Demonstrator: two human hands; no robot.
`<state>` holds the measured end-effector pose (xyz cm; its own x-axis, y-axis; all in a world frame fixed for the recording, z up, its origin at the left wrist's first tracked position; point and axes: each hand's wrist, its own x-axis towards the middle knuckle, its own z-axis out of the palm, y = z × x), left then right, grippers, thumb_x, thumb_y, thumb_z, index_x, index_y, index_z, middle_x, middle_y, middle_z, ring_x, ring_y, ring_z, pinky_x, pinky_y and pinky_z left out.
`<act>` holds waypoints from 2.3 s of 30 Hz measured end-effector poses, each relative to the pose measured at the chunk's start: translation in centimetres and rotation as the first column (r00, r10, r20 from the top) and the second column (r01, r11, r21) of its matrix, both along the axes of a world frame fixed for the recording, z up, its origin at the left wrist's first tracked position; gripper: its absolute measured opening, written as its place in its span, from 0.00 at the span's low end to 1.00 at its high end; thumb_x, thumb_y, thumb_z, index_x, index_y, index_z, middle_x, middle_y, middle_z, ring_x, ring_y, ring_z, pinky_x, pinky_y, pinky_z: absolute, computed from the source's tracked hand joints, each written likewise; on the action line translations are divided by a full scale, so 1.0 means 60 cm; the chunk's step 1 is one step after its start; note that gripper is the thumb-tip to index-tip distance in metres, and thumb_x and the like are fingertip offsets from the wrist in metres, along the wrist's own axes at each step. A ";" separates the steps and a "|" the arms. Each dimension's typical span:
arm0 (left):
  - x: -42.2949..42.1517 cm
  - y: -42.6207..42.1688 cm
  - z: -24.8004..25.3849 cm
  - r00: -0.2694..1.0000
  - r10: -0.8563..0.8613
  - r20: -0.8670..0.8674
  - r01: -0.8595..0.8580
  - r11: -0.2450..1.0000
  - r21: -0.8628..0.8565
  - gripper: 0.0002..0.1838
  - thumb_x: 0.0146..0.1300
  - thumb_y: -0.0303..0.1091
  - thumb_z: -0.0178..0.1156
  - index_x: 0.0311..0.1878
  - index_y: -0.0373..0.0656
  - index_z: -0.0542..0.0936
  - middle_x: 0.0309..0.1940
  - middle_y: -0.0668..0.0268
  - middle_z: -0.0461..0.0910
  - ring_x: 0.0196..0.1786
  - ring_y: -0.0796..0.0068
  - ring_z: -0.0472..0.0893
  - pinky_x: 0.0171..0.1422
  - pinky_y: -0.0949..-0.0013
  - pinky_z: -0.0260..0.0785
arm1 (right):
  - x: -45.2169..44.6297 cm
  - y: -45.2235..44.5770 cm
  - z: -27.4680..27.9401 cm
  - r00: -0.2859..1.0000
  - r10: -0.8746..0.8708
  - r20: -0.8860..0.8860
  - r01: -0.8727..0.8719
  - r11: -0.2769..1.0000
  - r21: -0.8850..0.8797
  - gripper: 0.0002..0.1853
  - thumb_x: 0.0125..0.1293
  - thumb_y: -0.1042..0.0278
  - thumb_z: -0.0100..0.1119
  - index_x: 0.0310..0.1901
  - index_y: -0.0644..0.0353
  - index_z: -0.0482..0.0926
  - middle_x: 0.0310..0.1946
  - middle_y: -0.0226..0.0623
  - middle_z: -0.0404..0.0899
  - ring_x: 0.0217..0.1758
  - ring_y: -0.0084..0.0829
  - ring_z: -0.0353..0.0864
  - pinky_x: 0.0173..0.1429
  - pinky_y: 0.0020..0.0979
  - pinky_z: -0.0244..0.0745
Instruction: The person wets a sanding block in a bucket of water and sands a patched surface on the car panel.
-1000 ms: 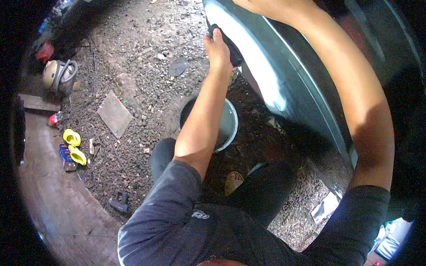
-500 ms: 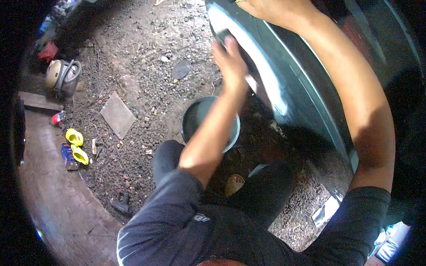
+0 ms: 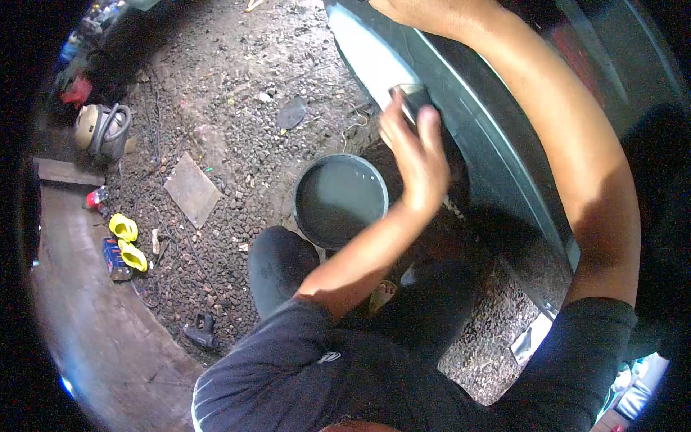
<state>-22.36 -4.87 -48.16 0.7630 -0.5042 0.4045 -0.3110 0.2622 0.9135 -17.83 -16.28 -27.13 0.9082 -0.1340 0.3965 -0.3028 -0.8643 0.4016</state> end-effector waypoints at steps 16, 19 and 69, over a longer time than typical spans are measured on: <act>0.044 -0.021 -0.027 0.997 0.002 0.079 -0.003 1.000 0.006 0.29 0.76 0.39 0.59 0.71 0.30 0.64 0.59 0.40 0.71 0.65 0.43 0.70 0.73 0.44 0.59 | 0.004 -0.005 0.000 0.999 0.025 0.037 -0.024 0.999 -0.044 0.09 0.58 0.67 0.65 0.41 0.55 0.82 0.41 0.39 0.79 0.48 0.43 0.84 0.50 0.45 0.82; 0.200 -0.147 -0.035 0.932 -0.126 -0.339 0.107 0.992 -0.073 0.25 0.78 0.39 0.57 0.67 0.29 0.67 0.56 0.43 0.77 0.59 0.49 0.78 0.66 0.49 0.68 | 0.001 0.000 -0.004 1.000 -0.002 0.028 0.003 1.000 -0.018 0.10 0.58 0.67 0.65 0.41 0.55 0.82 0.42 0.39 0.79 0.48 0.43 0.84 0.50 0.45 0.81; 0.301 0.104 -0.328 0.695 -0.651 -0.305 0.626 0.338 0.703 0.31 0.72 0.59 0.58 0.58 0.37 0.83 0.52 0.44 0.86 0.54 0.44 0.84 0.62 0.50 0.74 | -0.007 0.007 0.001 0.998 0.009 0.061 -0.009 1.000 0.004 0.13 0.59 0.65 0.64 0.47 0.52 0.83 0.43 0.37 0.78 0.48 0.42 0.83 0.50 0.45 0.82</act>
